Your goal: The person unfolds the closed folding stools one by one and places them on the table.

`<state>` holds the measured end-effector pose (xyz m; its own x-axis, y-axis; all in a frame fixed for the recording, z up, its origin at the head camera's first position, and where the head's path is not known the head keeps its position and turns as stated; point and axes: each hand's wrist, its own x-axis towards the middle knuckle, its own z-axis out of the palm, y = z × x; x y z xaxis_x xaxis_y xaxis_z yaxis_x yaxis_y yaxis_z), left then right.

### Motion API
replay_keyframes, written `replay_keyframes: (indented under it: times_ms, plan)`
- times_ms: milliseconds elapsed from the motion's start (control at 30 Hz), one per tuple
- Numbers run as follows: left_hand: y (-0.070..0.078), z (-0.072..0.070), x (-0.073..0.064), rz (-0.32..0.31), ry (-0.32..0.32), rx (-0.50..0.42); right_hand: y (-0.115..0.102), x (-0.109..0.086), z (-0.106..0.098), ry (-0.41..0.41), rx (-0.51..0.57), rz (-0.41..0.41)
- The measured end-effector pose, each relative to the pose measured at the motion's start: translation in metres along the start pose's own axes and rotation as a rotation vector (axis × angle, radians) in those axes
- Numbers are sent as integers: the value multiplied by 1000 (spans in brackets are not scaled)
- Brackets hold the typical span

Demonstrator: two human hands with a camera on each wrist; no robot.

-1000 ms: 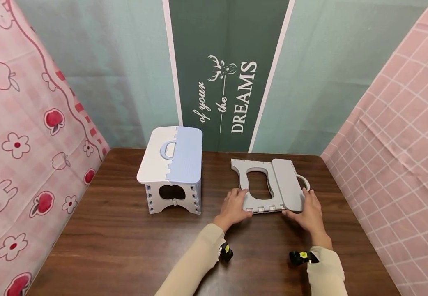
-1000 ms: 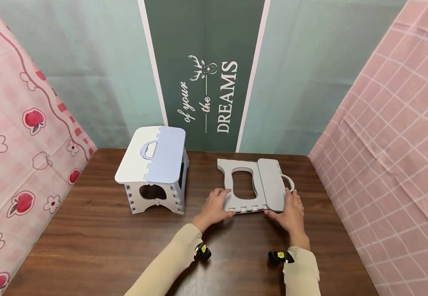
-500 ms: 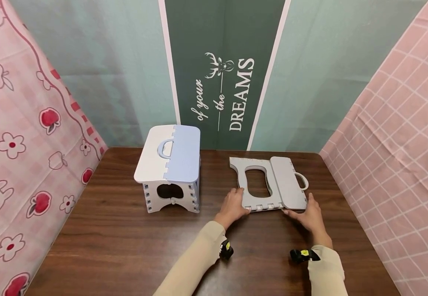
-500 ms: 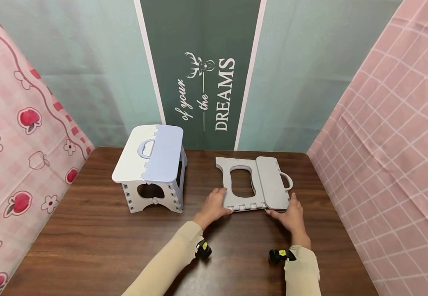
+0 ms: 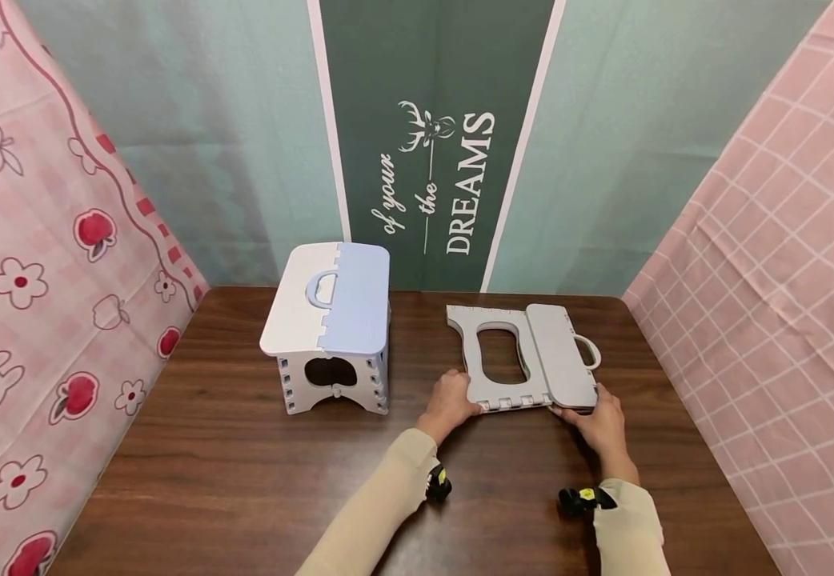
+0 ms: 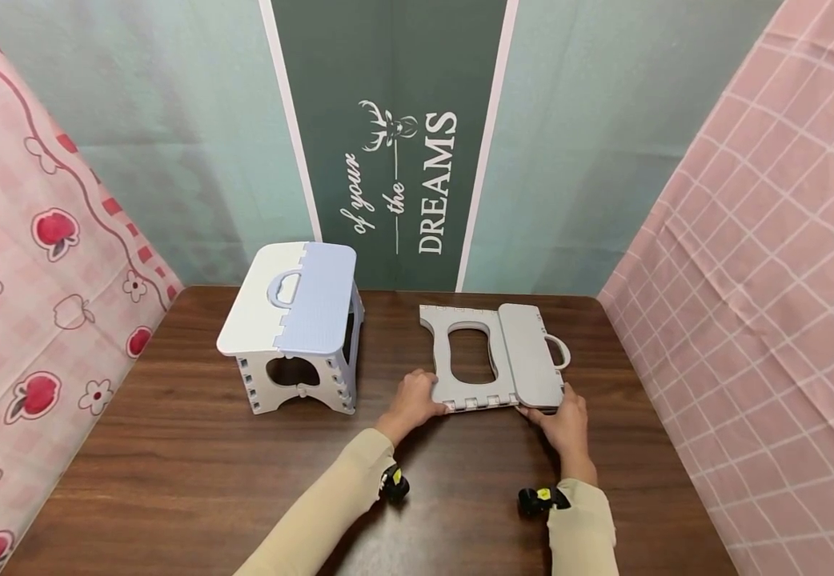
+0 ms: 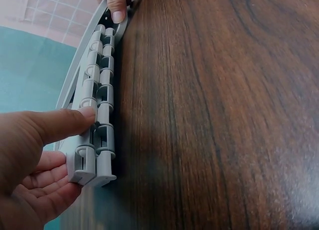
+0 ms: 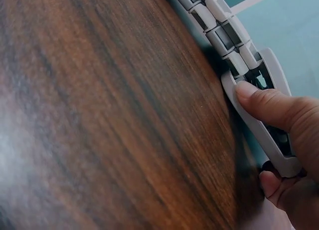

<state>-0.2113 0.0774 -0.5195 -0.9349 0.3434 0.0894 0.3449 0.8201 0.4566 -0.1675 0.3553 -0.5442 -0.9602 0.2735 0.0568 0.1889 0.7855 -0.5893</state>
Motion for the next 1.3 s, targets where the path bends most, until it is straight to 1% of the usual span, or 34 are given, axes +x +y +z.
replay_keyframes:
  times_ms: [167,267,367,500,667,733,900,1100,1200,1300]
  plan:
    - [-2,-1,-1,4,8,-4,-2,-1,1,14,8,-14]
    - [-2,-1,-2,7,3,10,-2,-7,3,38,27,-26]
    - [-2,-2,-5,1,-12,12,-1,-14,5,42,42,-14]
    - [-2,-3,-7,4,-16,5,-1,-17,5,8,46,14]
    - [-4,-4,-6,25,-20,-20,-5,-15,1,-46,31,47]
    - [-6,-5,-5,29,-20,-43,-6,-14,-2,-36,22,50]
    - [-8,-6,-4,22,-14,-86,-7,-11,-8,20,20,22]
    - [-8,-9,-1,0,-32,-66,-10,-13,-12,20,46,27]
    - [-9,-8,0,-7,-39,-66,-9,-13,-14,42,53,5]
    - [-10,-5,0,-26,-42,-95,-6,-12,-14,64,54,-29]
